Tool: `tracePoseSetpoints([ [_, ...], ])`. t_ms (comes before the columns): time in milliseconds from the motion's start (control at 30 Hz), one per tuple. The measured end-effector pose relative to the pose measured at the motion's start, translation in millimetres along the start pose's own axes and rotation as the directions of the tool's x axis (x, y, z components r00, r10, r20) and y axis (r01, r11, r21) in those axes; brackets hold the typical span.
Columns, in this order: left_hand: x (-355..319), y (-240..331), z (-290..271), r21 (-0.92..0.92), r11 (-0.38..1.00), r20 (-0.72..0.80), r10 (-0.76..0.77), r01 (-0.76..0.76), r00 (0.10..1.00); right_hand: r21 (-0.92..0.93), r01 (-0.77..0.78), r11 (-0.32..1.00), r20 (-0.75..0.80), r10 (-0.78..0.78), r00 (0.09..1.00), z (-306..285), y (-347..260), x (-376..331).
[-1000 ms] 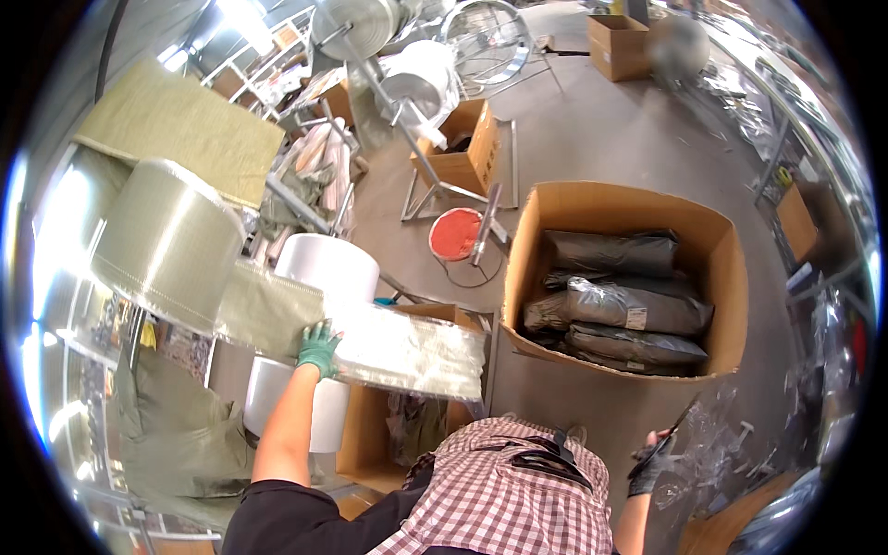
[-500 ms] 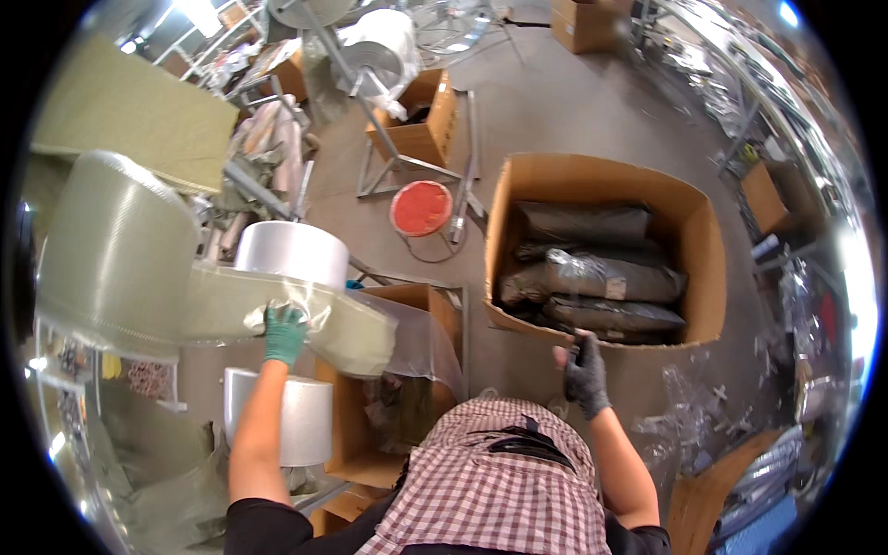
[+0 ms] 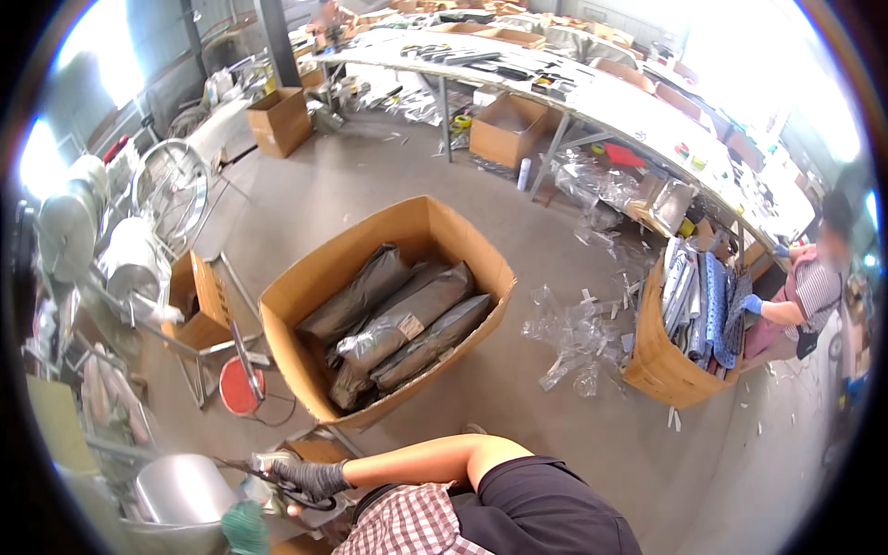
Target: The person wraps a component in a protective silver bag, secures it with a label and tape, then places the finished package into a cardboard box.
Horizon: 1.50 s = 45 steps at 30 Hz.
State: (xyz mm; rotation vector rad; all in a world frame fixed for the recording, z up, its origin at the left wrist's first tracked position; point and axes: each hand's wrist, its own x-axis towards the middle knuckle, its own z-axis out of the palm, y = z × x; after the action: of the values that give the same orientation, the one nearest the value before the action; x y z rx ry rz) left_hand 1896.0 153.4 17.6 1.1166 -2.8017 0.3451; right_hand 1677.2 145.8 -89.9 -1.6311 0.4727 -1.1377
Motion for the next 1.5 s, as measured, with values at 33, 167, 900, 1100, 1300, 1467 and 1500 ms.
tracePoseSetpoints([
  [33, 16.2, 17.8, 12.0, -0.068, 0.998, -0.050, 0.009, -0.013, 0.999, 0.159, -0.160, 0.974, 0.026, 0.158, 0.987, -4.5, -4.7, -2.1],
  [167, 76.4, 86.1, 24.0, -0.290, 0.956, -0.239, -0.025, -0.047, 0.971, 0.287, -0.268, 0.920, -0.006, 0.282, 0.959, -45.2, -24.8, -33.9],
  [900, 101.2, 54.6, 64.7, -0.152, 0.931, 0.674, -0.148, 0.332, 0.724, -0.708, -0.704, 0.053, -0.681, 0.210, 0.701, -272.5, -87.7, -324.1],
  [1100, 111.8, 55.9, 150.3, -0.209, 0.523, 0.814, -0.375, 0.826, 0.444, -0.240, -0.842, 0.483, -0.700, 0.515, 0.495, -207.2, -60.0, -312.9],
  [1300, 158.1, 65.4, 128.1, -0.535, 0.402, 0.808, -0.013, 0.743, 0.589, -0.086, -0.542, 0.836, -0.315, 0.493, 0.811, -149.8, -49.6, -260.1],
  [1467, 161.8, 47.8, 96.6, -0.470, 0.657, 0.710, -0.116, 0.589, 0.695, 0.129, -0.715, 0.687, 0.249, 0.676, 0.694, -149.4, -42.6, -193.8],
  [1500, 165.6, 47.8, 90.9, -0.420, 0.699, 0.706, -0.148, 0.579, 0.692, 0.111, -0.680, 0.724, 0.248, 0.643, 0.725, -140.1, -34.1, -189.7],
])
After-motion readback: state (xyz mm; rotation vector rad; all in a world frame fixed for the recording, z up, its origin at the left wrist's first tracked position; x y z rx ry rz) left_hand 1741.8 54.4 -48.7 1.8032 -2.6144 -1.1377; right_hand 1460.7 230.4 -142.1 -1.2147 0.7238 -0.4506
